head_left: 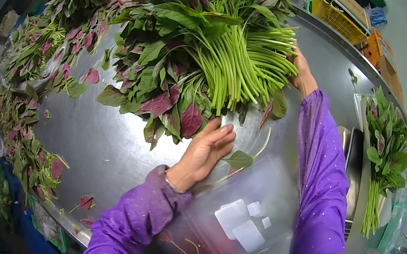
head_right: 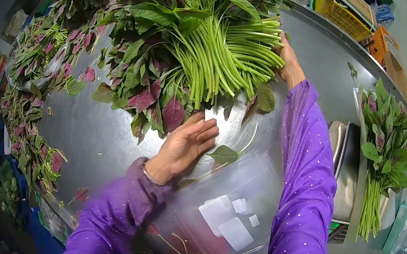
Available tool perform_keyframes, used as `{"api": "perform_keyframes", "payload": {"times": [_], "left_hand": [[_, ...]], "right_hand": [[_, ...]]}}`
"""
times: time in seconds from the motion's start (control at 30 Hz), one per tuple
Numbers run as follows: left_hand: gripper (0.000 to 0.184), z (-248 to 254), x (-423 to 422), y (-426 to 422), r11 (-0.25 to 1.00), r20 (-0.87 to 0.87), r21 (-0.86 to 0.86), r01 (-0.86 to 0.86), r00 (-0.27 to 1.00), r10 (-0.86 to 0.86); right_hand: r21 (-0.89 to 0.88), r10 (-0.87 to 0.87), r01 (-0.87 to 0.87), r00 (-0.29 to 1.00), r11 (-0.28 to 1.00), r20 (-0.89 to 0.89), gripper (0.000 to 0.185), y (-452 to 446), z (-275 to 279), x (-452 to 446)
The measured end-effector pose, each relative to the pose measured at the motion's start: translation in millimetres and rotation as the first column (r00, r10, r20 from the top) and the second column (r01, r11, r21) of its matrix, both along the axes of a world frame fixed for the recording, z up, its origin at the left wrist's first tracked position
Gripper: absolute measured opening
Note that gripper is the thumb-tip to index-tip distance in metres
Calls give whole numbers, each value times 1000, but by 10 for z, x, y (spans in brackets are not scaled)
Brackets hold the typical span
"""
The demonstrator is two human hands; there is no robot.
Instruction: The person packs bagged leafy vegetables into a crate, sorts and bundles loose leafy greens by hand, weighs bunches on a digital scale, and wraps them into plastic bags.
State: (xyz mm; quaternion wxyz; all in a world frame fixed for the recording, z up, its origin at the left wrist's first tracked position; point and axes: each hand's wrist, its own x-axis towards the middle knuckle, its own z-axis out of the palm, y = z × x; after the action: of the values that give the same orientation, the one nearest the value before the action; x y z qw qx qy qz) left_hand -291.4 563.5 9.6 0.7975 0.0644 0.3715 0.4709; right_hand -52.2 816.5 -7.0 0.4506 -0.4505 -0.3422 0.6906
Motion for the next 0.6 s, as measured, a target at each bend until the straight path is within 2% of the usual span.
{"api": "perform_keyframes", "payload": {"times": [0.1, 0.13, 0.17, 0.23, 0.27, 0.3, 0.37, 0.4, 0.5, 0.53, 0.6], "left_hand": [[59, -164, 141, 91, 954, -195, 97, -283, 935, 297], [53, -161, 182, 89, 933, -170, 73, -351, 918, 359], [54, -158, 210, 101, 922, -203, 123, -367, 900, 385], [55, -163, 271, 135, 898, -266, 220, -382, 862, 432], [53, -229, 218, 225, 897, -244, 266, -354, 875, 418], [48, -279, 194, 300, 899, -264, 253, -358, 868, 420], [35, -347, 225, 400, 862, -156, 220, -456, 856, 493], [32, -416, 235, 410, 854, -104, 222, -470, 860, 500], [23, -518, 216, 455, 849, 35, 206, -487, 870, 491], [21, -511, 173, 445, 861, 72, 184, -474, 880, 469], [21, -456, 113, 456, 884, 92, 127, -450, 893, 441]], "right_hand": [[48, 39, -39, 999, 998, -6, 64, -31, -4, 27], [76, 18, -17, 1000, 997, -12, 65, -55, -11, 13], [102, -7, 9, 1000, 995, -21, 66, -65, -20, 4], [109, 48, -46, 999, 993, -21, 68, -60, -41, 8], [114, 73, -70, 997, 991, -22, 69, -61, -46, 17], [95, 77, -76, 997, 993, -3, 70, -72, -50, 38], [60, 92, -94, 995, 994, 35, 72, -157, 94, -16], [51, 62, -68, 990, 996, 125, 77, -269, 219, -39], [14, 99, -99, 995, 995, -24, 63, -225, 159, -1], [42, 59, -56, 996, 998, -66, 62, -180, 106, -21], [64, -107, 102, 991, 993, 82, 68, -17, -129, -6]]}}
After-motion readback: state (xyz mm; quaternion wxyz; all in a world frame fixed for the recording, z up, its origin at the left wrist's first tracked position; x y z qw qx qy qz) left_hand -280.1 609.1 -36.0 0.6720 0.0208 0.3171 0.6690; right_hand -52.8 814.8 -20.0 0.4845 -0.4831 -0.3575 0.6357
